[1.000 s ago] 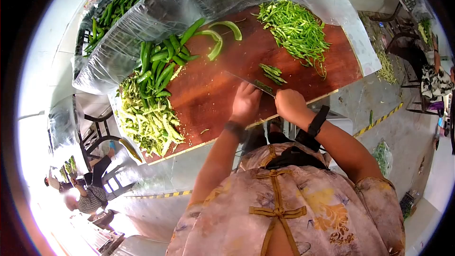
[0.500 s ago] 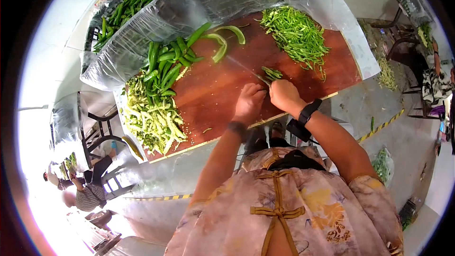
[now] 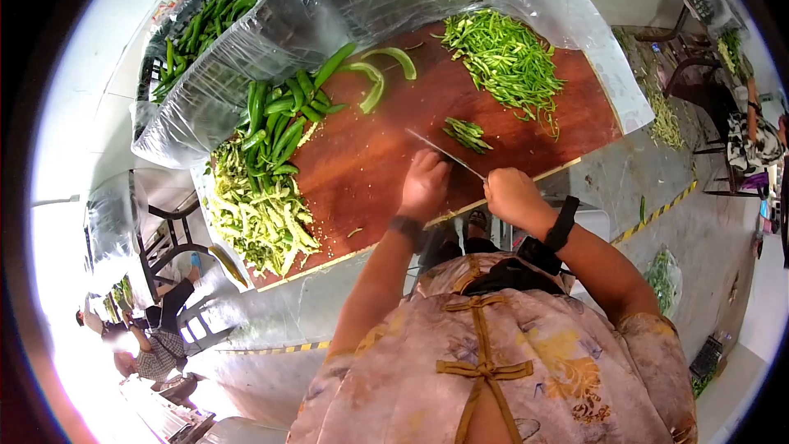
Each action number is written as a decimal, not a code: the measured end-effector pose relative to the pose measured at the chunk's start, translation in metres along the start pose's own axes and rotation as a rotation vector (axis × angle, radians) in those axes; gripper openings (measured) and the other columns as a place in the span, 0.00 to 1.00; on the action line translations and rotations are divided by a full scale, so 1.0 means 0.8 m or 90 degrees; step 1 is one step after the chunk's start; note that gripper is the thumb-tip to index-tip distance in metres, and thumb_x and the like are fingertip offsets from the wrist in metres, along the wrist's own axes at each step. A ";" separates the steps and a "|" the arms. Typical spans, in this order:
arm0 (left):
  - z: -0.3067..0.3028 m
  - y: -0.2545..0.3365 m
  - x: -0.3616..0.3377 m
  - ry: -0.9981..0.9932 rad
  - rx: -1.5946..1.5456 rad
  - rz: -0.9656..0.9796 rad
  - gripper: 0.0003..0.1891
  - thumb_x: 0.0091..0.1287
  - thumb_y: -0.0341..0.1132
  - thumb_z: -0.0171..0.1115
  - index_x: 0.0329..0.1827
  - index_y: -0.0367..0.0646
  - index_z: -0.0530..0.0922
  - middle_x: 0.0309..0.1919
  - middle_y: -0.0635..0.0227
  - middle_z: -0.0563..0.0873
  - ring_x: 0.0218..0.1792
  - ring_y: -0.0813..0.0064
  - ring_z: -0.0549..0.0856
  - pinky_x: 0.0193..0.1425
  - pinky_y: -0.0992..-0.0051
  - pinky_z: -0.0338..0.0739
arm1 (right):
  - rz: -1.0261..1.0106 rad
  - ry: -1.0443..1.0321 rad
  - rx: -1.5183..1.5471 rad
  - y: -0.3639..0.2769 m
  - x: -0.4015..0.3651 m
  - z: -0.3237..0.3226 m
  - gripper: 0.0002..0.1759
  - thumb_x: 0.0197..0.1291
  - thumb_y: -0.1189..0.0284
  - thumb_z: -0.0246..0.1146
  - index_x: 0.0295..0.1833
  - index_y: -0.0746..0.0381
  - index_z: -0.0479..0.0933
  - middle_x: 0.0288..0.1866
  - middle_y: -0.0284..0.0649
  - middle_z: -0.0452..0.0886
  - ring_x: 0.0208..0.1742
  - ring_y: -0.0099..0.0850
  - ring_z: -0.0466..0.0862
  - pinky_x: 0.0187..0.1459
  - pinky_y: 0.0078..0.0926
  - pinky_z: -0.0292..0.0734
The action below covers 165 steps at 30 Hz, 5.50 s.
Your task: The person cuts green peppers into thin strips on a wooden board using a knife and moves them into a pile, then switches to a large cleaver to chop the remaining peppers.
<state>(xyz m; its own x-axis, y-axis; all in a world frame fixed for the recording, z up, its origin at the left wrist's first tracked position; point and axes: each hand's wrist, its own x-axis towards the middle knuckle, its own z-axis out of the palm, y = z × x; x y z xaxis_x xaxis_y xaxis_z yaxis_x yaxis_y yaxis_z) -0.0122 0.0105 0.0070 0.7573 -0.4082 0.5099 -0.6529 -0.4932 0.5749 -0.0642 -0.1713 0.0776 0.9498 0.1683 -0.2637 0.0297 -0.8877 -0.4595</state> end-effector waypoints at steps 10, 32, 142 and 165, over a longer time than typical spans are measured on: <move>-0.007 -0.009 0.001 -0.071 0.001 0.038 0.07 0.47 0.23 0.58 0.31 0.40 0.77 0.36 0.61 0.79 0.45 0.57 0.78 0.47 0.66 0.75 | -0.055 0.075 0.001 -0.029 0.068 0.021 0.13 0.55 0.70 0.58 0.23 0.68 0.76 0.24 0.56 0.77 0.29 0.56 0.79 0.33 0.50 0.76; -0.012 0.003 -0.006 -0.031 0.027 0.023 0.11 0.48 0.24 0.56 0.36 0.40 0.80 0.37 0.61 0.79 0.41 0.56 0.79 0.44 0.64 0.77 | -0.068 0.070 0.006 -0.001 -0.016 0.005 0.09 0.50 0.73 0.58 0.24 0.67 0.76 0.24 0.56 0.78 0.30 0.55 0.79 0.34 0.51 0.74; -0.018 -0.005 -0.023 -0.008 0.043 0.014 0.05 0.45 0.26 0.57 0.27 0.42 0.76 0.28 0.64 0.75 0.35 0.61 0.78 0.36 0.66 0.76 | -0.093 -0.013 -0.022 -0.034 0.058 0.027 0.15 0.57 0.68 0.57 0.24 0.69 0.76 0.24 0.57 0.77 0.29 0.56 0.79 0.33 0.51 0.74; -0.016 -0.006 -0.027 0.034 0.066 -0.008 0.07 0.49 0.23 0.57 0.30 0.43 0.79 0.33 0.65 0.80 0.39 0.60 0.79 0.40 0.66 0.78 | -0.075 -0.055 -0.038 -0.017 -0.008 -0.010 0.11 0.52 0.72 0.59 0.23 0.69 0.76 0.23 0.58 0.77 0.30 0.57 0.79 0.34 0.51 0.74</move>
<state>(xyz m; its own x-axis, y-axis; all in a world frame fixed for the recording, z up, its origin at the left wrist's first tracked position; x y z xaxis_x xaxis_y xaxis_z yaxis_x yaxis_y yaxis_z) -0.0251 0.0313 0.0011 0.7616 -0.3618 0.5377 -0.6361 -0.5760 0.5134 -0.0682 -0.1633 0.0921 0.9087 0.3061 -0.2838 0.1595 -0.8830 -0.4415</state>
